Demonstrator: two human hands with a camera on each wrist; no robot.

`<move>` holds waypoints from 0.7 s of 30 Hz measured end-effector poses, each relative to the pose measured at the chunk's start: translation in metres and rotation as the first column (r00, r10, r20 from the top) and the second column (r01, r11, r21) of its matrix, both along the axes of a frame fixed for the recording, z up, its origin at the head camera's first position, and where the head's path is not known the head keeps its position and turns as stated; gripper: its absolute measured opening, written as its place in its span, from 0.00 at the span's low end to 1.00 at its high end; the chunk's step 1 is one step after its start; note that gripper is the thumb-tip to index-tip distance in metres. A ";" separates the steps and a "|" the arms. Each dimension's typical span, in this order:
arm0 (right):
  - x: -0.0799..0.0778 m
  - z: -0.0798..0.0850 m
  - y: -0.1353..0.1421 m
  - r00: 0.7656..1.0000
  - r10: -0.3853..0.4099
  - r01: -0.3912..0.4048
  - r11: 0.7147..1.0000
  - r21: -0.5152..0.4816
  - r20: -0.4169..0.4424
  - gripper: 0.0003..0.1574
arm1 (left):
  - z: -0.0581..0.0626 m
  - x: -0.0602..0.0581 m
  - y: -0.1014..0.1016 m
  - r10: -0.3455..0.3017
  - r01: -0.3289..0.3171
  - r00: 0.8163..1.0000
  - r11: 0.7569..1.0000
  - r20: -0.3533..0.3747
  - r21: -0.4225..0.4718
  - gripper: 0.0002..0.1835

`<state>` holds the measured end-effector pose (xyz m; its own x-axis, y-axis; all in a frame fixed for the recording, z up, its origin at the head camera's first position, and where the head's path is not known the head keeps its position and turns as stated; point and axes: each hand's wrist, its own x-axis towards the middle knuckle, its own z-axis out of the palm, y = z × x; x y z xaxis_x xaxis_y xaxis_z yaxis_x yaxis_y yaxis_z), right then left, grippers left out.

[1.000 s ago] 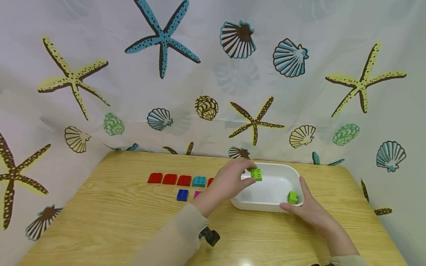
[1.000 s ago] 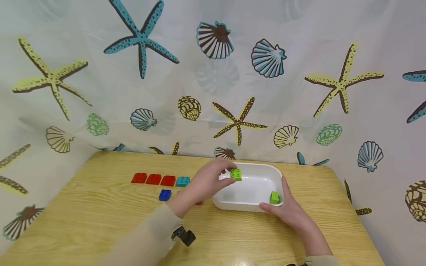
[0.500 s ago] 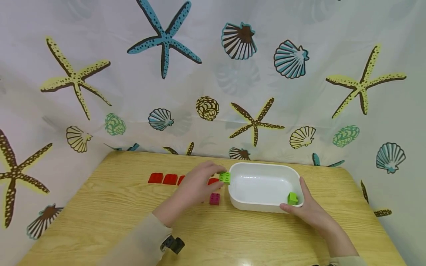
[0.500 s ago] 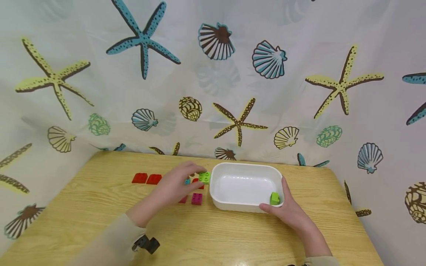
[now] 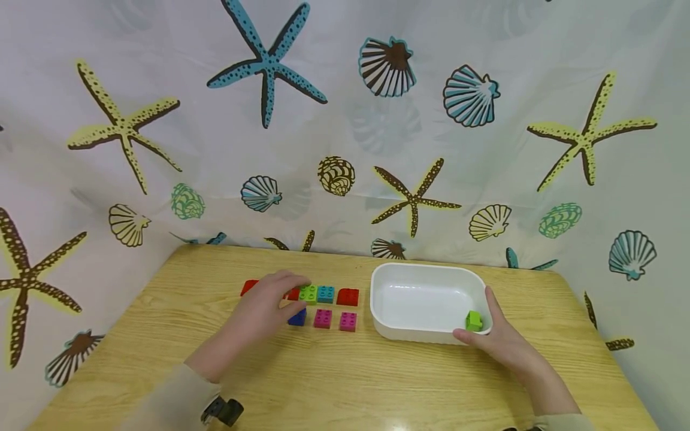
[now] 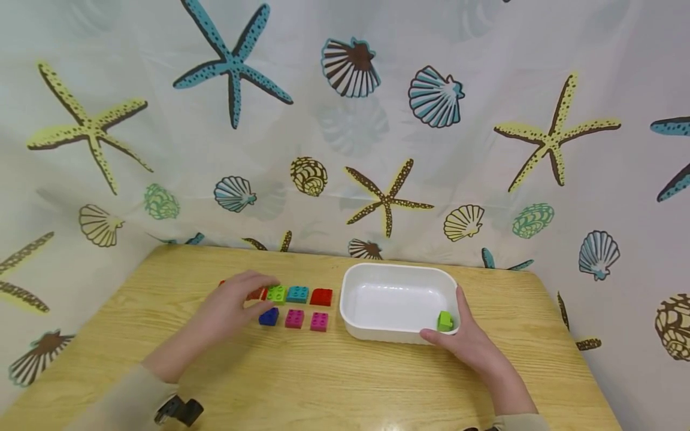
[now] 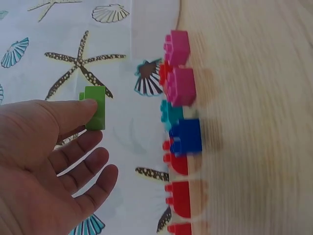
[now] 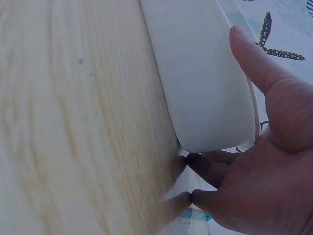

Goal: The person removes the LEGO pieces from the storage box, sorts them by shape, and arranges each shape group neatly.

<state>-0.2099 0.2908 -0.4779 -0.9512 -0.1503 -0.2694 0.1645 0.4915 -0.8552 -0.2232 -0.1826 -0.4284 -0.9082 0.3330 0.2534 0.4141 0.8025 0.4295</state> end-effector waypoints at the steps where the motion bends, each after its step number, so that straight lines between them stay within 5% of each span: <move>1: 0.000 0.000 0.000 1.000 0.003 -0.003 1.000 0.003 0.001 0.88 | -0.001 0.000 -0.005 0.006 -0.006 1.000 1.000 0.003 -0.003 0.24; 21: 0.001 0.001 -0.001 1.000 -0.003 0.003 1.000 0.012 0.007 0.88 | -0.024 -0.004 -0.063 0.066 -0.052 0.987 0.994 0.149 -0.096 0.21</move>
